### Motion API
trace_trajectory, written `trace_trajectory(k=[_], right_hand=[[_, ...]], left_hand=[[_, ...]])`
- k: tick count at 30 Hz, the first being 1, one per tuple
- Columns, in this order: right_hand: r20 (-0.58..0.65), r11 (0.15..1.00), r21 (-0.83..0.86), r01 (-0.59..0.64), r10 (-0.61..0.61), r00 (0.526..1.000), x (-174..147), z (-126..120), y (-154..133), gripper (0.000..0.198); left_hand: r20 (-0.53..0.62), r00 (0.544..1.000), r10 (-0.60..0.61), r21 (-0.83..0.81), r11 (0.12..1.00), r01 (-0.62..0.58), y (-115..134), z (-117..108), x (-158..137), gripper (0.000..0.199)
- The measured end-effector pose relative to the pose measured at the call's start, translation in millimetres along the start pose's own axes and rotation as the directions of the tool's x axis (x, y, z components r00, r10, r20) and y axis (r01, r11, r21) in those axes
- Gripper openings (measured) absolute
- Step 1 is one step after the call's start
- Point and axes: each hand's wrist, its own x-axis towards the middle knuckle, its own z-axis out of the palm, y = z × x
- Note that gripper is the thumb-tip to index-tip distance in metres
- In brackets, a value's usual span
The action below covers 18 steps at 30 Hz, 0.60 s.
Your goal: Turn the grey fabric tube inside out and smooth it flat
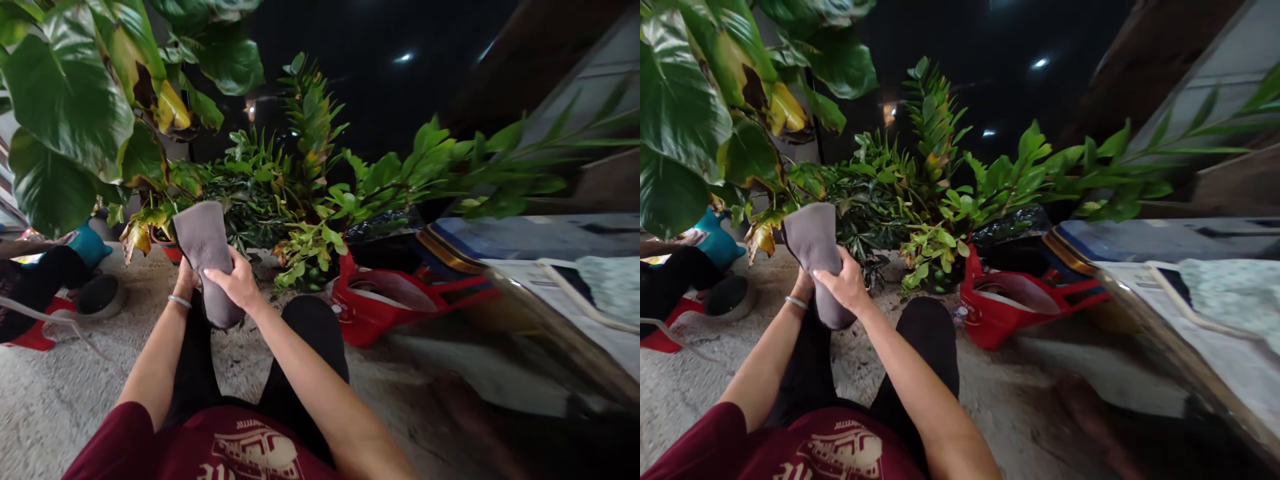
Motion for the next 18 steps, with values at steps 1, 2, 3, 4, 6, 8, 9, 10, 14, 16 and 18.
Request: trace_trajectory(k=[1,2,3,4,6,8,9,10,14,16,18], right_hand=[[-0.030,0.999,0.026,-0.032,0.032,0.999,12.0,2.0,1.9,0.045],[-0.052,0.991,0.073,-0.109,0.113,0.992,19.3,4.2,7.4,0.043],[-0.063,0.967,0.132,-0.217,0.227,0.972,20.9,6.4,15.6,0.041],[-0.061,0.926,0.189,-0.327,0.344,0.937,16.7,8.2,24.9,0.038],[-0.034,0.834,0.255,-0.489,0.513,0.858,-4.4,9.6,40.8,0.033],[-0.003,0.798,0.263,-0.542,0.562,0.827,-28.3,7.6,44.5,0.028],[0.014,0.808,0.266,-0.526,0.543,0.840,-35.6,5.7,40.5,0.027],[0.029,0.830,0.271,-0.487,0.498,0.866,-37.7,3.5,33.2,0.028],[-0.075,0.969,0.200,-0.143,0.161,0.984,2.8,-2.8,-3.2,0.041],[-0.155,0.992,0.107,-0.059,0.076,0.985,29.8,-2.4,-4.6,0.044],[-0.157,0.984,0.080,-0.157,0.168,0.973,39.3,0.5,11.4,0.041]], left_hand=[[-0.021,1.000,0.007,-0.012,1.000,-0.007,0.3,3.1,-0.3,0.046],[-0.041,0.999,0.003,-0.024,1.000,-0.004,1.1,5.9,-0.7,0.050],[-0.058,0.998,-0.014,-0.033,0.999,0.012,2.4,7.9,-1.1,0.054],[-0.069,0.997,-0.044,-0.034,0.999,0.041,4.2,9.0,-1.6,0.058],[-0.079,0.991,-0.111,-0.015,0.994,0.111,8.5,8.6,-2.6,0.064],[-0.099,0.982,-0.160,0.008,0.987,0.161,11.8,6.4,-2.8,0.067],[-0.106,0.981,-0.164,0.011,0.986,0.166,12.5,5.3,-2.3,0.067],[-0.111,0.983,-0.150,0.008,0.988,0.151,12.3,4.7,-1.5,0.066],[-0.053,0.997,-0.057,-0.045,0.998,0.054,6.7,4.7,3.1,0.060],[0.023,0.995,-0.094,-0.049,0.994,0.095,3.8,4.2,4.2,0.063],[0.066,0.990,-0.127,-0.037,0.991,0.130,2.5,2.8,4.4,0.067]])
